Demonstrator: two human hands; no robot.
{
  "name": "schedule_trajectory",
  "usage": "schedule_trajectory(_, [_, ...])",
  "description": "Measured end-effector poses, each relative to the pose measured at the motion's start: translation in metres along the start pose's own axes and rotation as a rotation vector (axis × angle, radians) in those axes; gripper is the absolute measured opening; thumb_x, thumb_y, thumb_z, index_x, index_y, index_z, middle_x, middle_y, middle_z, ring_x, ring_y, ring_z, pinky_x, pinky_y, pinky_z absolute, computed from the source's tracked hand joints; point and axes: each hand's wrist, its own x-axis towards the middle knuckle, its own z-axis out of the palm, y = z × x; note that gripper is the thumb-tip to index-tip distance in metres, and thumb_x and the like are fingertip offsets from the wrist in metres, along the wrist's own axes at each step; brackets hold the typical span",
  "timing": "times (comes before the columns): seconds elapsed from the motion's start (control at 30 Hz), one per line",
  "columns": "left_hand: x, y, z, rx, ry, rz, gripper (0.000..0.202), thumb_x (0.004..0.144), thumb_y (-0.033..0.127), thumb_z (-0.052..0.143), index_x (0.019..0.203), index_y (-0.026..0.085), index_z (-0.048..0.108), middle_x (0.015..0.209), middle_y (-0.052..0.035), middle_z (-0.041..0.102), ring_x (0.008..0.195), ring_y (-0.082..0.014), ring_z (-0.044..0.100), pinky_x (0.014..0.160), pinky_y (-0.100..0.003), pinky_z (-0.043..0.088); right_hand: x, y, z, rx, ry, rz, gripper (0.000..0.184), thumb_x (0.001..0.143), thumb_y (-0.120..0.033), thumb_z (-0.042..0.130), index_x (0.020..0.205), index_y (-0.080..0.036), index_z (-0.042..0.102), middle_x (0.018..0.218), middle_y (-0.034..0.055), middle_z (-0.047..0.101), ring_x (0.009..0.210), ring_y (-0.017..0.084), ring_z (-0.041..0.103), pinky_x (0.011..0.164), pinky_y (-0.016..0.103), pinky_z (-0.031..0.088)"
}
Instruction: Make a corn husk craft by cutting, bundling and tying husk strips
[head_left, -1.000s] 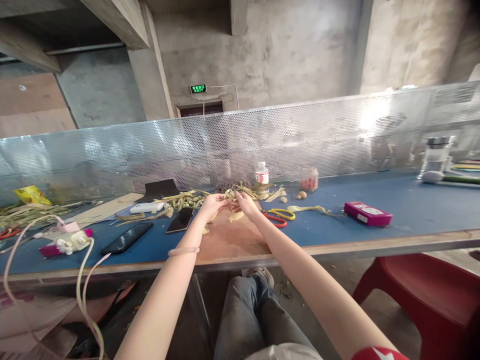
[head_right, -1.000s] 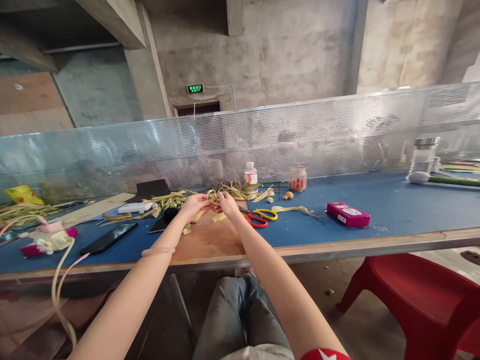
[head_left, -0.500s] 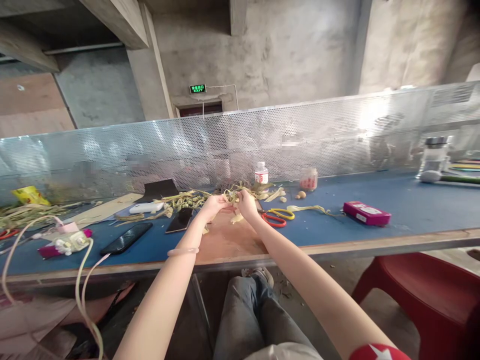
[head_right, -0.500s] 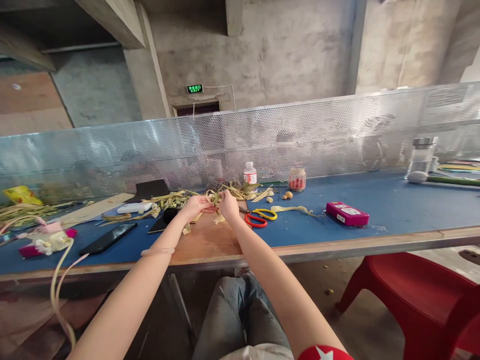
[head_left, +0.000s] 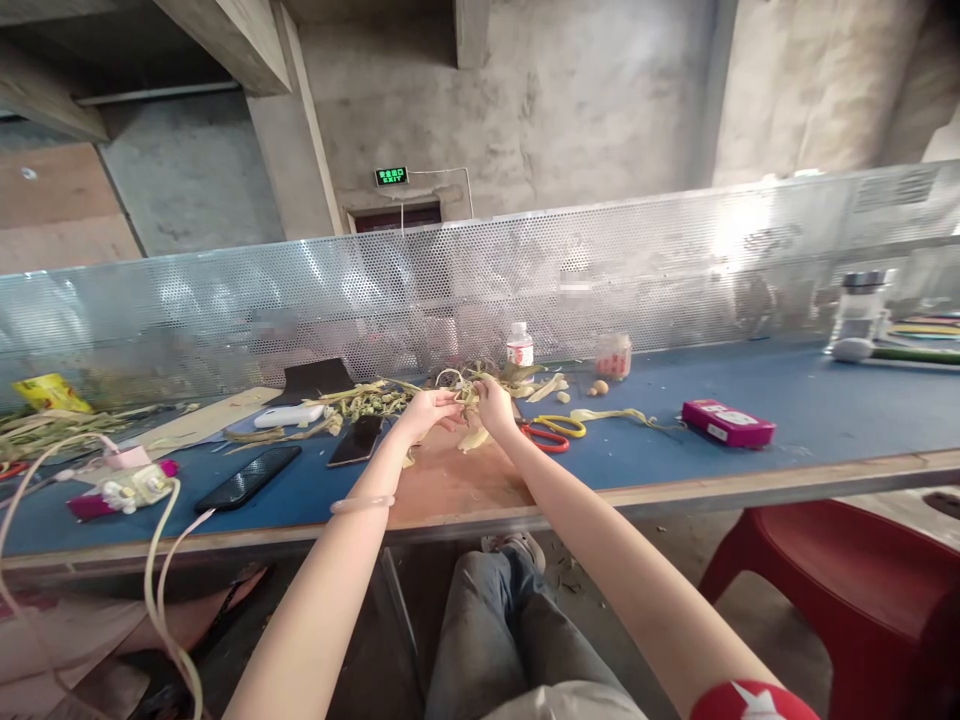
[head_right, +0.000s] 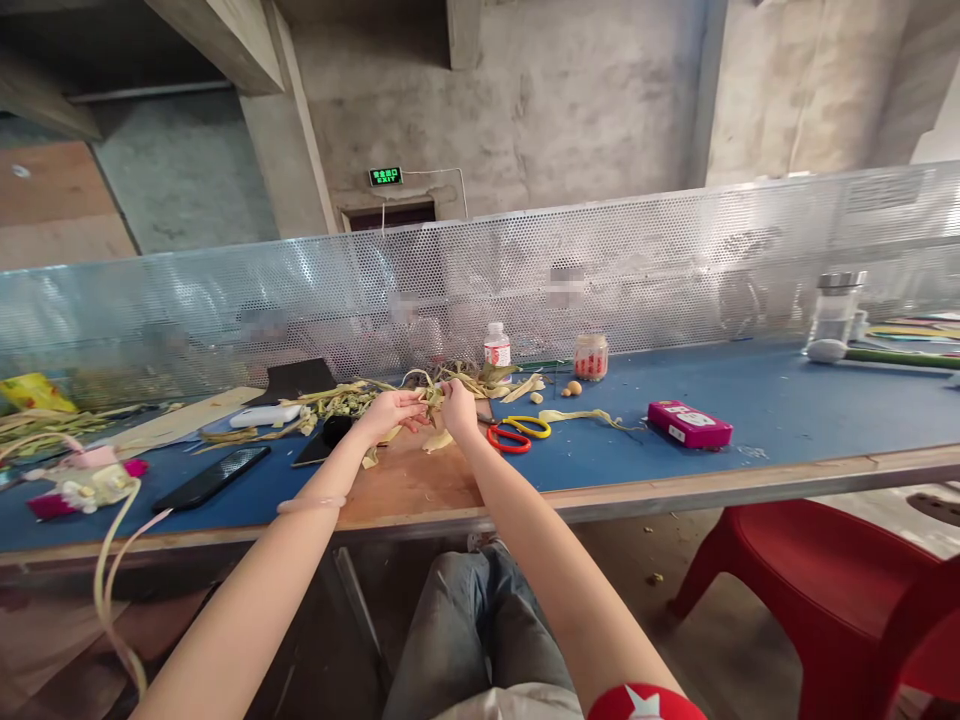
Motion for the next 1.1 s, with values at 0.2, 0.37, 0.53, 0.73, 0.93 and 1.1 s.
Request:
schedule_trajectory(0.2, [0.0, 0.0, 0.001, -0.01, 0.017, 0.044, 0.044, 0.069, 0.023, 0.072, 0.11, 0.01, 0.06, 0.108, -0.0148, 0.067, 0.075, -0.0168, 0.068, 0.057, -0.024, 0.055, -0.002, 0.0, 0.001, 0.008, -0.01, 0.006, 0.027, 0.09, -0.033, 0.051, 0.112, -0.016, 0.056, 0.112, 0.0071, 0.058, 0.094, 0.018, 0.059, 0.081, 0.038, 0.051])
schedule_trajectory(0.37, [0.0, -0.001, 0.003, -0.006, 0.048, 0.087, 0.051, 0.065, 0.022, 0.075, 0.112, 0.012, 0.058, 0.116, -0.0143, 0.063, 0.082, -0.0172, 0.066, 0.065, -0.028, 0.057, -0.003, -0.003, 0.003, 0.048, -0.024, 0.019, 0.028, 0.09, -0.033, 0.052, 0.113, -0.016, 0.055, 0.113, 0.0072, 0.058, 0.095, 0.018, 0.059, 0.081, 0.039, 0.05])
schedule_trajectory(0.53, [0.005, -0.005, 0.003, 0.005, 0.09, 0.118, 0.051, 0.06, 0.015, 0.077, 0.107, 0.012, 0.058, 0.113, -0.0138, 0.065, 0.091, -0.0198, 0.065, 0.08, -0.037, 0.055, -0.002, -0.003, 0.006, 0.122, -0.049, 0.062, 0.03, 0.089, -0.033, 0.052, 0.115, -0.016, 0.054, 0.114, 0.0076, 0.057, 0.096, 0.019, 0.059, 0.081, 0.039, 0.051])
schedule_trajectory(0.73, [0.008, -0.007, 0.001, 0.066, 0.124, 0.129, 0.048, 0.059, 0.012, 0.077, 0.103, 0.011, 0.059, 0.109, -0.0132, 0.067, 0.097, -0.0205, 0.064, 0.092, -0.04, 0.048, -0.006, -0.007, 0.003, 0.146, -0.015, 0.08, 0.03, 0.089, -0.033, 0.053, 0.113, -0.015, 0.054, 0.111, 0.0069, 0.058, 0.092, 0.018, 0.06, 0.078, 0.038, 0.051])
schedule_trajectory(0.93, [0.009, -0.012, 0.001, 0.18, 0.086, 0.106, 0.044, 0.056, 0.009, 0.077, 0.098, 0.011, 0.063, 0.095, -0.0098, 0.072, 0.088, -0.0204, 0.067, 0.087, -0.039, 0.051, -0.004, -0.014, -0.017, 0.087, 0.164, -0.027, 0.031, 0.09, -0.032, 0.04, 0.102, -0.015, 0.063, 0.106, 0.0087, 0.064, 0.101, 0.022, 0.054, 0.09, 0.036, 0.04])
schedule_trajectory(1.1, [0.008, -0.012, 0.004, 0.277, 0.063, 0.12, 0.041, 0.058, 0.008, 0.075, 0.097, 0.014, 0.065, 0.096, -0.0079, 0.072, 0.086, -0.0201, 0.067, 0.084, -0.036, 0.052, -0.006, -0.021, -0.02, 0.077, 0.083, -0.172, 0.035, 0.088, -0.035, 0.041, 0.113, -0.021, 0.061, 0.106, 0.0054, 0.066, 0.104, 0.021, 0.048, 0.093, 0.035, 0.033])
